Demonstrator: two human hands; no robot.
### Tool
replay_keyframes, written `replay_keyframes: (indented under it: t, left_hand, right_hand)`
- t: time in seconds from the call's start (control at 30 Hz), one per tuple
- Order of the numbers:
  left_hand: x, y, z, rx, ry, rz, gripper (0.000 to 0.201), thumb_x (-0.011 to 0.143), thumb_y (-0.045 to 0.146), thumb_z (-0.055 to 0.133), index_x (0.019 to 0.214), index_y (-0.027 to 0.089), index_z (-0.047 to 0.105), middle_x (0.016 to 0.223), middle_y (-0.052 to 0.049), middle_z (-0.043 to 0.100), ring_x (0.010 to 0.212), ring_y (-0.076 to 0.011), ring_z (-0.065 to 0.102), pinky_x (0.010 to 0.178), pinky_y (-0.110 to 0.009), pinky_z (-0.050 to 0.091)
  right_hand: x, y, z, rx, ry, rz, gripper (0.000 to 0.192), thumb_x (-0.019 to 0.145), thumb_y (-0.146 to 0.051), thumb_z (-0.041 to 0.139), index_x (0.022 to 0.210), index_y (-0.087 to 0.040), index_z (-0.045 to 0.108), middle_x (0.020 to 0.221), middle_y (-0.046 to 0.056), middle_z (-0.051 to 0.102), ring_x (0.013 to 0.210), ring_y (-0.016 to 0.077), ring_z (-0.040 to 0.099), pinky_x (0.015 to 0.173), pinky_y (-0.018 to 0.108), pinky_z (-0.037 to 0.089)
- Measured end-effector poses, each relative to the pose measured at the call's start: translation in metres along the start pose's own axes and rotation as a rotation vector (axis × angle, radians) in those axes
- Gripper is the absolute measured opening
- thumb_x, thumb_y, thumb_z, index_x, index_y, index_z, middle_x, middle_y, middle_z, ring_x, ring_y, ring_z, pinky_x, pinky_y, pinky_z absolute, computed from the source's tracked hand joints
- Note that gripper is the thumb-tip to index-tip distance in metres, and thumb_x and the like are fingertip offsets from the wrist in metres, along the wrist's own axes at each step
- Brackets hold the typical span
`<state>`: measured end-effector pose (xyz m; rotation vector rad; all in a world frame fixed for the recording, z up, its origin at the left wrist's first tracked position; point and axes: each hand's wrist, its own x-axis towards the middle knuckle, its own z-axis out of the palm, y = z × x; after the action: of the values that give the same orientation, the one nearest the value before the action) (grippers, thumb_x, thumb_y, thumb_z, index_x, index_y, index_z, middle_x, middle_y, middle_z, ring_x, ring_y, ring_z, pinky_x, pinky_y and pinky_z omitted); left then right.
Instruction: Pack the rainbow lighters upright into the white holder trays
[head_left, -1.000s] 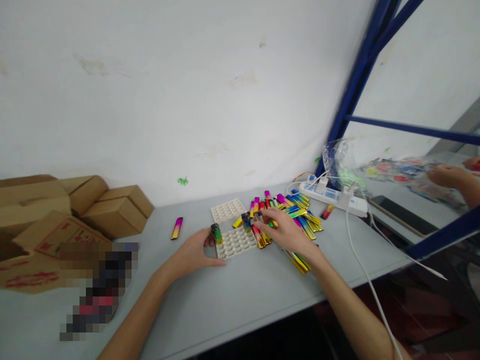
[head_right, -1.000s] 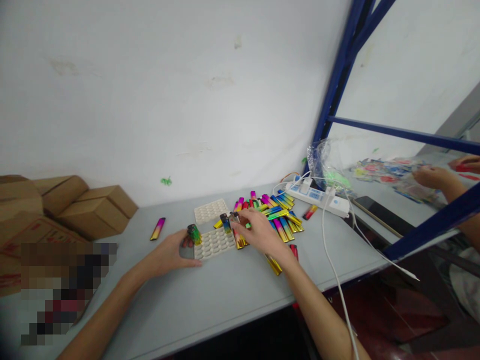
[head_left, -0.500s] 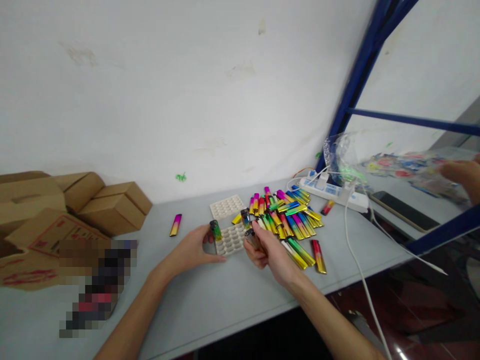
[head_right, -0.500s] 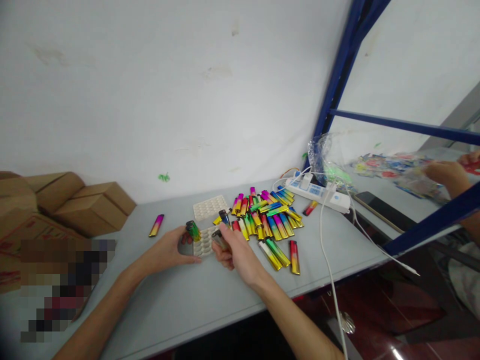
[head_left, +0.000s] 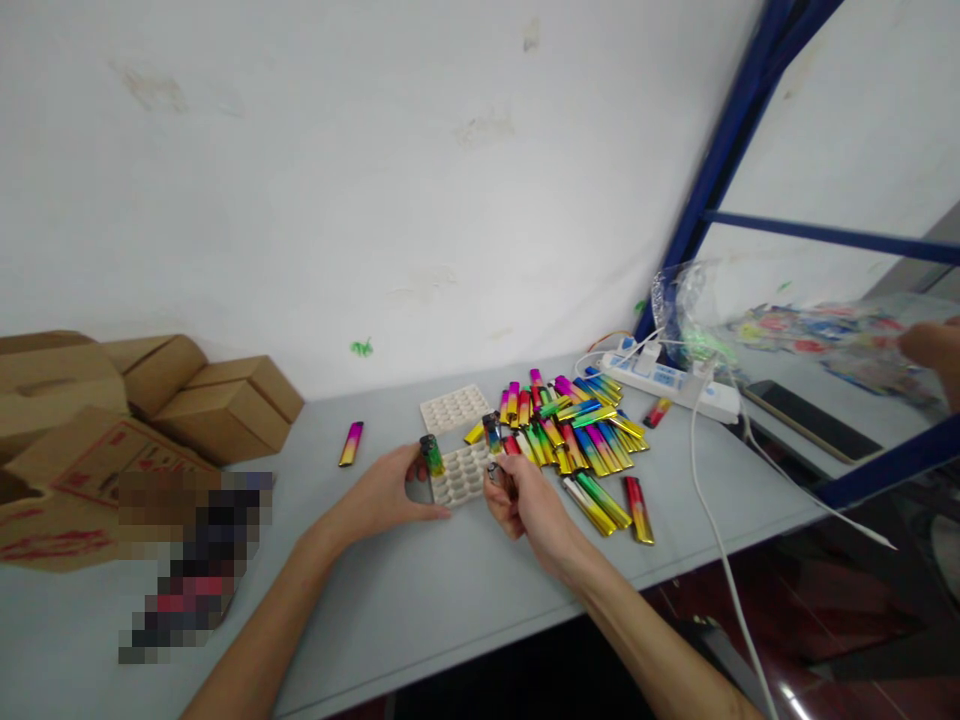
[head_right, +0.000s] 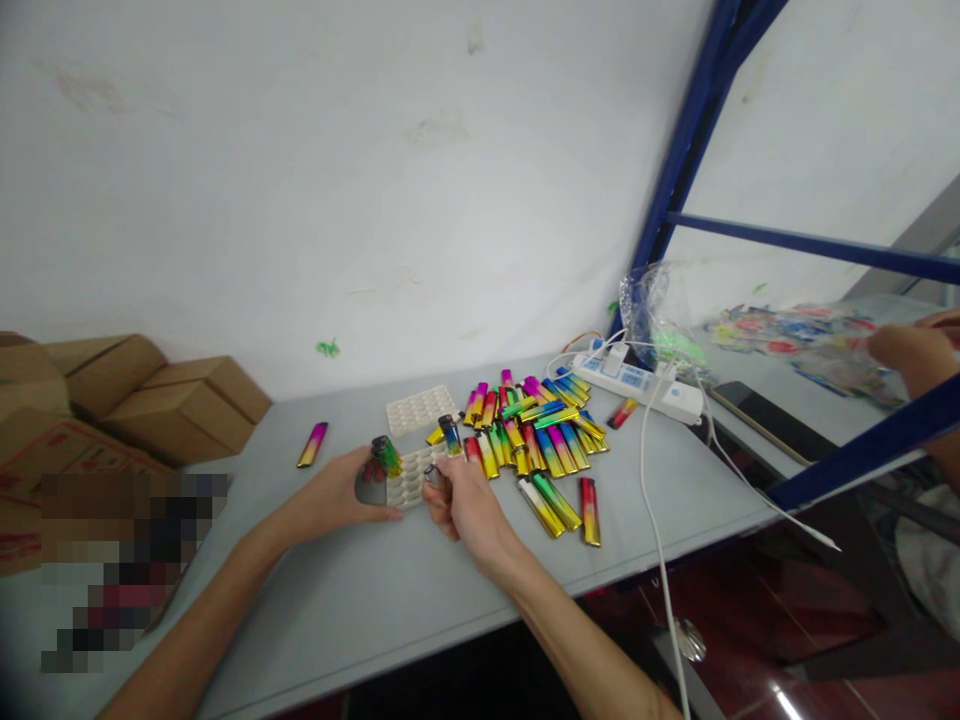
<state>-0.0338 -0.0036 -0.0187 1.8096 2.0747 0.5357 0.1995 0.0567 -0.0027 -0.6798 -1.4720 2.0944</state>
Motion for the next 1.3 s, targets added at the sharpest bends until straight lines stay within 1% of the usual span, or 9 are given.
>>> replay_keyframes:
  t: [0.17,0.3,0.43,0.6,0.7,0.77,0.87,1.17,1.3]
  left_hand:
    - [0.0,-0.001,0.001,-0.026,0.001,0.003,0.061,0.057,0.059,0.092,0.095,0.018,0.067,0.095,-0.008,0.074,0.084,-0.0298,0.067,0.077,-0.038,0.053]
    - [0.0,-0.002,0.001,-0.037,0.015,0.004,0.061,0.055,0.058,0.093,0.095,0.019,0.069,0.094,-0.006,0.075,0.083,-0.0291,0.067,0.077,-0.037,0.055]
    - [0.0,-0.004,0.003,-0.042,0.015,0.012,0.063,0.056,0.059,0.092,0.099,0.019,0.07,0.095,-0.006,0.075,0.085,-0.0286,0.068,0.078,-0.036,0.055]
    - [-0.001,-0.003,0.004,-0.077,0.01,0.02,0.069,0.058,0.059,0.092,0.107,0.016,0.071,0.1,-0.008,0.076,0.088,-0.0292,0.068,0.079,-0.037,0.054]
    - [-0.001,-0.002,0.004,-0.095,0.011,0.012,0.067,0.057,0.058,0.093,0.106,0.017,0.072,0.099,-0.007,0.076,0.088,-0.0291,0.068,0.079,-0.036,0.054]
    - [-0.001,-0.001,0.004,-0.121,0.005,0.017,0.067,0.058,0.057,0.093,0.108,0.018,0.072,0.102,-0.008,0.077,0.091,-0.0296,0.068,0.081,-0.036,0.055]
    - [-0.001,0.0,0.005,-0.171,-0.007,0.069,0.065,0.063,0.053,0.091,0.115,0.018,0.072,0.111,-0.009,0.078,0.098,-0.0308,0.069,0.087,-0.038,0.054]
    - [-0.001,0.001,0.005,-0.091,0.012,0.067,0.056,0.062,0.055,0.091,0.1,0.019,0.07,0.099,-0.007,0.076,0.091,-0.0299,0.068,0.083,-0.038,0.054]
    - [0.0,-0.001,0.005,-0.109,0.008,0.072,0.046,0.062,0.042,0.088,0.098,0.021,0.07,0.1,-0.006,0.077,0.09,-0.0295,0.068,0.084,-0.037,0.055]
  right_hand:
    - [-0.001,-0.003,-0.002,0.052,-0.027,0.032,0.058,0.093,-0.075,0.044,0.066,-0.024,0.04,0.055,-0.009,0.026,0.048,0.0085,0.016,0.047,0.025,0.012]
    - [0.001,-0.003,-0.006,0.097,-0.055,-0.086,0.064,0.093,-0.085,0.047,0.094,-0.021,0.058,0.066,-0.007,0.038,0.053,0.0097,0.027,0.052,0.025,0.024]
    - [0.004,0.005,-0.01,-0.154,-0.036,-0.263,0.05,0.103,-0.068,0.05,0.113,-0.021,0.065,0.082,0.0,0.054,0.071,0.015,0.052,0.07,0.029,0.046]
    - [0.014,0.019,-0.005,-0.49,0.124,-0.452,0.032,0.102,-0.042,0.063,0.125,-0.02,0.069,0.117,0.011,0.065,0.1,0.021,0.067,0.081,0.031,0.058]
    - [0.025,0.021,0.004,-0.654,0.258,-0.525,0.023,0.096,-0.031,0.073,0.115,-0.019,0.075,0.108,0.011,0.073,0.101,0.0231,0.07,0.089,0.034,0.058]
    - [0.031,0.02,0.011,-0.737,0.311,-0.502,0.018,0.093,-0.027,0.078,0.109,-0.019,0.078,0.099,0.009,0.077,0.092,0.0226,0.073,0.088,0.034,0.058]
    - [0.037,0.019,0.022,-0.821,0.299,-0.417,0.013,0.092,-0.023,0.08,0.104,-0.017,0.079,0.094,0.009,0.08,0.084,0.022,0.074,0.082,0.032,0.056]
    - [0.042,0.021,0.029,-0.958,0.26,-0.314,0.009,0.1,-0.018,0.07,0.106,-0.013,0.074,0.102,0.014,0.082,0.091,0.0234,0.078,0.084,0.03,0.055]
    - [0.042,0.019,0.036,-1.124,0.226,-0.27,0.012,0.102,-0.02,0.068,0.109,-0.013,0.075,0.104,0.015,0.081,0.096,0.0262,0.077,0.085,0.032,0.054]
